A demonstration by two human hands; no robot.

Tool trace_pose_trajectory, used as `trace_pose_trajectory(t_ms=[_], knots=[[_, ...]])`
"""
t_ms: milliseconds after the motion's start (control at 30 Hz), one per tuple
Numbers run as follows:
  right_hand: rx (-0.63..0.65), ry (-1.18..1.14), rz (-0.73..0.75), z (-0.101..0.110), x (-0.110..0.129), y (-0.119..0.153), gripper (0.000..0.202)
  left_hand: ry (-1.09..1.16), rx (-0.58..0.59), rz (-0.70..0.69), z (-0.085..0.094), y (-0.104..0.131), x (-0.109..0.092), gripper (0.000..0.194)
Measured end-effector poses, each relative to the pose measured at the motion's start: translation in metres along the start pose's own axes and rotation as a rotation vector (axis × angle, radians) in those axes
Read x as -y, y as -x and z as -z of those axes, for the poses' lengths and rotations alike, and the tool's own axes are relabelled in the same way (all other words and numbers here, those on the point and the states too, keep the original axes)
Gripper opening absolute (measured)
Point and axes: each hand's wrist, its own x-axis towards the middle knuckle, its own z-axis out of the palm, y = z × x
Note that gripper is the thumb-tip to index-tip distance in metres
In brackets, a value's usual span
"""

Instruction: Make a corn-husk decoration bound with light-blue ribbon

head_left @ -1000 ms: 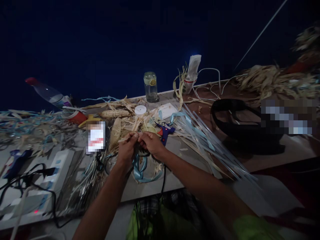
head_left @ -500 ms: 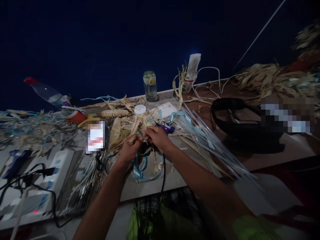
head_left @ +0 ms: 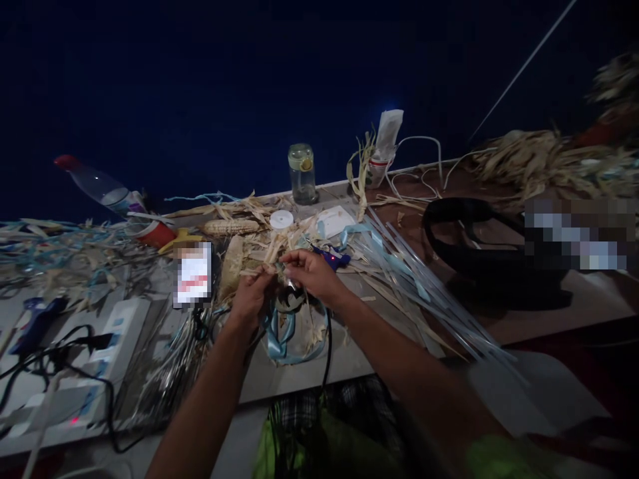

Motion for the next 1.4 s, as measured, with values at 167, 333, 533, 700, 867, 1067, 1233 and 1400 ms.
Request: trace_pose_trajectory(t_ms=[167, 333, 533, 700, 867, 1067, 1233, 1400], knots=[[0.016, 0.219, 0.119, -0.003, -0.005, 0.001, 0.011, -0.050, 0.031, -0.003, 0.008, -0.003, 0.009, 0.019], [0.008, 0.321, 0.197, 0.000, -0.003, 0.002, 0.012, -0.137, 0.075, -0.019, 0.010, -0.001, 0.010, 0.017], [0.028, 0.262, 0.094, 0.002, -0.004, -0.001, 0.019, -0.231, 0.123, 0.026, 0.010, 0.001, 0.005, 0.017], [0.166, 0.140, -0.028, 0.008, -0.004, -0.003, 0.021, -0.242, 0.184, 0.108, 0.013, 0.001, 0.003, 0.022], [0.138, 0.115, -0.077, 0.009, -0.001, -0.002, 0.012, -0.242, 0.208, 0.172, 0.012, 0.002, 0.002, 0.024], [-0.002, 0.139, 0.106, 0.010, 0.001, -0.003, 0.009, -0.216, 0.149, 0.121, 0.008, 0.002, 0.001, 0.024], [0.023, 0.298, 0.304, 0.009, 0.006, -0.001, 0.002, -0.197, 0.174, 0.150, 0.004, 0.002, 0.005, 0.024], [0.104, 0.511, 0.460, 0.004, 0.005, 0.003, 0.006, -0.278, 0.211, 0.092, 0.004, 0.001, 0.008, 0.016]])
